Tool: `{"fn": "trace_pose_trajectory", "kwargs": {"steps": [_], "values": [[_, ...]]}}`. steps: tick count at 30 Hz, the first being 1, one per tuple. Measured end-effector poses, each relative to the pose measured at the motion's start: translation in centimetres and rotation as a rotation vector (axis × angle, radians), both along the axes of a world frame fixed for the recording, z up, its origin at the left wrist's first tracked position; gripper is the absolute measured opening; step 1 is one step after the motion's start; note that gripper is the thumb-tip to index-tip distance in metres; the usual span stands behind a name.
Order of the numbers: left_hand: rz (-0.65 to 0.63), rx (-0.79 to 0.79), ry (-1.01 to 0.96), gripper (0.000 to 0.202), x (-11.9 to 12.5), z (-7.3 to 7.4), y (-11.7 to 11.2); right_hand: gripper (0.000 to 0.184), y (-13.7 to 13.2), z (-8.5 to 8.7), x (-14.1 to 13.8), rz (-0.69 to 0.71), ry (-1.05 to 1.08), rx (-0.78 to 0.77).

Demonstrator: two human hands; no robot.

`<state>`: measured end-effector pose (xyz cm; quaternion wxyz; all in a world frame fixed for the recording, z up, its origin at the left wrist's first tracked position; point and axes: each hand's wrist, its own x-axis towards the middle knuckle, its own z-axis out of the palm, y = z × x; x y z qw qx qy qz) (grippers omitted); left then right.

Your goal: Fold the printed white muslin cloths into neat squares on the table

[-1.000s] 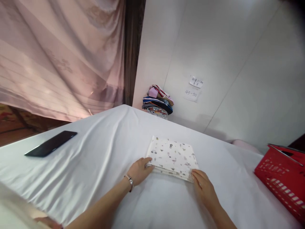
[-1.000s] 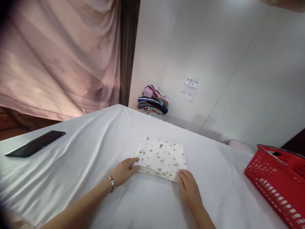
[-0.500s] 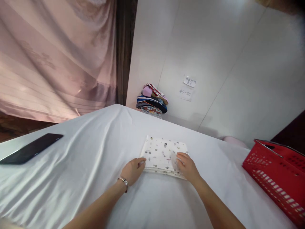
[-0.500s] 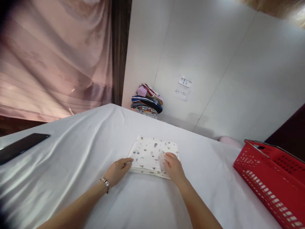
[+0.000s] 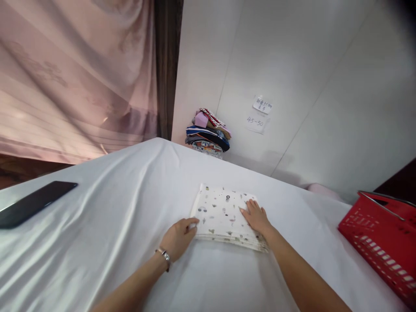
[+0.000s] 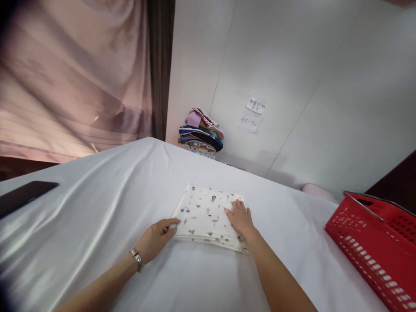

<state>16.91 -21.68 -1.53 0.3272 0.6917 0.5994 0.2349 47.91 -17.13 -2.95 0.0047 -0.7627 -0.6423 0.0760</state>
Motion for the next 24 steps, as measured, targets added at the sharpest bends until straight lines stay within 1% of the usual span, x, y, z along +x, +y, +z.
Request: {"fn": "trace_pose_trajectory", "kwargs": {"steps": [3,8,11,13,16,19,21,24], "values": [[0.01,-0.011,-0.005,0.032,0.0,-0.1,0.0,0.065,0.8,0.1,0.4,0.004,-0.011,0.05],[0.017,0.0,-0.017,0.031,0.0,-0.6,0.1,0.063,1.4,-0.6,1.5,0.01,0.022,0.082],[0.011,0.01,-0.023,0.031,0.0,-0.8,0.0,0.062,1.7,-0.2,0.5,0.043,0.014,0.14],[0.008,0.008,-0.024,0.031,0.0,-0.8,0.0,0.063,2.2,0.6,-1.6,0.118,0.03,0.146],[0.009,0.004,-0.02,0.031,0.0,-0.9,0.0,0.065,3.5,1.7,-6.6,0.303,0.069,0.106],[0.002,0.019,-0.018,0.031,-0.1,-1.1,0.0,0.064,5.0,1.8,-11.9,0.461,0.093,0.102],[-0.001,0.032,-0.015,0.031,-0.1,-1.2,0.1,0.064,5.9,1.2,-14.5,0.487,0.091,0.096],[0.008,0.026,-0.011,0.031,-0.1,-1.2,0.1,0.064,6.6,0.2,-16.2,0.465,0.069,0.092]]}}
